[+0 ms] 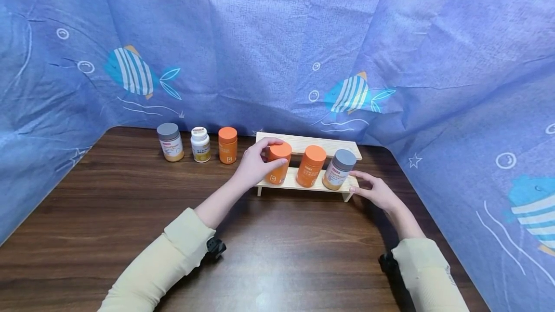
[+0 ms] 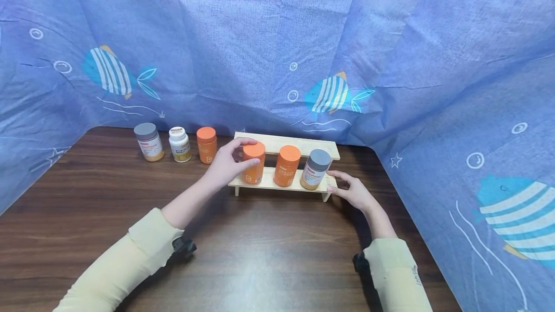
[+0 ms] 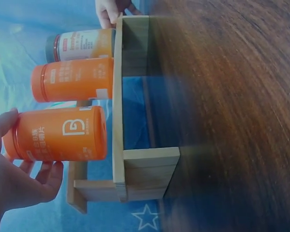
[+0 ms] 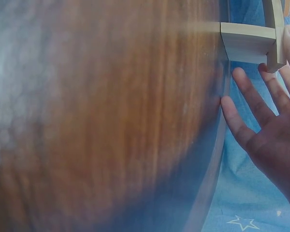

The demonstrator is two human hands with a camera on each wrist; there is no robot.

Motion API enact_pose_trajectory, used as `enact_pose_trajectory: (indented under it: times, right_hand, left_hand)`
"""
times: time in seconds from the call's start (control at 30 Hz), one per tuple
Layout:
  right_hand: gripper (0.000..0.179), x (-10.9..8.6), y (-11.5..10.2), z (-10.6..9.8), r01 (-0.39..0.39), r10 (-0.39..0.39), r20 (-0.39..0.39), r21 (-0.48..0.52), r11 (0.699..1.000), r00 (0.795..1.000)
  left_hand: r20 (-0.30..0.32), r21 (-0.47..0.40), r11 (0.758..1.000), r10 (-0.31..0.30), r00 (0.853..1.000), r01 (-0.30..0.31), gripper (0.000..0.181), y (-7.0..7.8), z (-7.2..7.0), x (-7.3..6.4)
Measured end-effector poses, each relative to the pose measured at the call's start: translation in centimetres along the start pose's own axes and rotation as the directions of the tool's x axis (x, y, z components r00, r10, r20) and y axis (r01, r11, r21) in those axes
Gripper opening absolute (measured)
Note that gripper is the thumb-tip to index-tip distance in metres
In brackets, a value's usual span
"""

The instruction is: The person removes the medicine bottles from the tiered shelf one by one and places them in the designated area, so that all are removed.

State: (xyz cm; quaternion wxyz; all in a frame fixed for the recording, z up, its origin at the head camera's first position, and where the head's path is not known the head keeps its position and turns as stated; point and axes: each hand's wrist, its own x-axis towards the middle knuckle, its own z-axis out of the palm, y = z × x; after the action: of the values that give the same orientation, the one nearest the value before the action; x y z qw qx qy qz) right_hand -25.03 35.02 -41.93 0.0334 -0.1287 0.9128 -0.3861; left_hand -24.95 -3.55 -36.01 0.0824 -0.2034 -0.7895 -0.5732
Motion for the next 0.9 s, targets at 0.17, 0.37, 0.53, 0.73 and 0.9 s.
enact_pose_trajectory:
  times: [0.17,0.37,0.53,0.73,0.9]
  right_hand:
    - [0.055,-0.1,0.1,0.0,0.0,0.0,-0.01,-0.007,1.0,1.0]
    - [0.055,-0.1,0.2,-0.1,0.013,-0.013,-0.009,-0.013,1.0,1.0]
    - [0.054,0.0,0.3,0.0,0.014,-0.015,-0.01,-0.022,1.0,1.0]
    - [0.055,0.0,0.2,0.0,0.011,-0.011,-0.002,-0.014,1.0,1.0]
    - [0.056,0.1,0.2,0.0,0.003,-0.003,-0.003,-0.01,1.0,1.0]
  left_hand:
    - [-0.018,0.011,1.0,-0.027,0.999,0.027,0.045,0.7,-0.7,-0.4]
    - [-0.031,0.0,0.999,-0.041,0.999,0.041,0.045,0.9,-1.6,-0.9]
    - [-0.034,-0.017,0.999,-0.031,0.999,0.031,0.046,0.8,-2.5,-1.2]
    - [-0.056,0.005,1.0,-0.028,0.998,0.029,0.045,0.8,-3.7,-1.8]
    - [-0.068,0.028,0.998,-0.045,0.997,0.047,0.046,0.6,-4.9,-2.1]
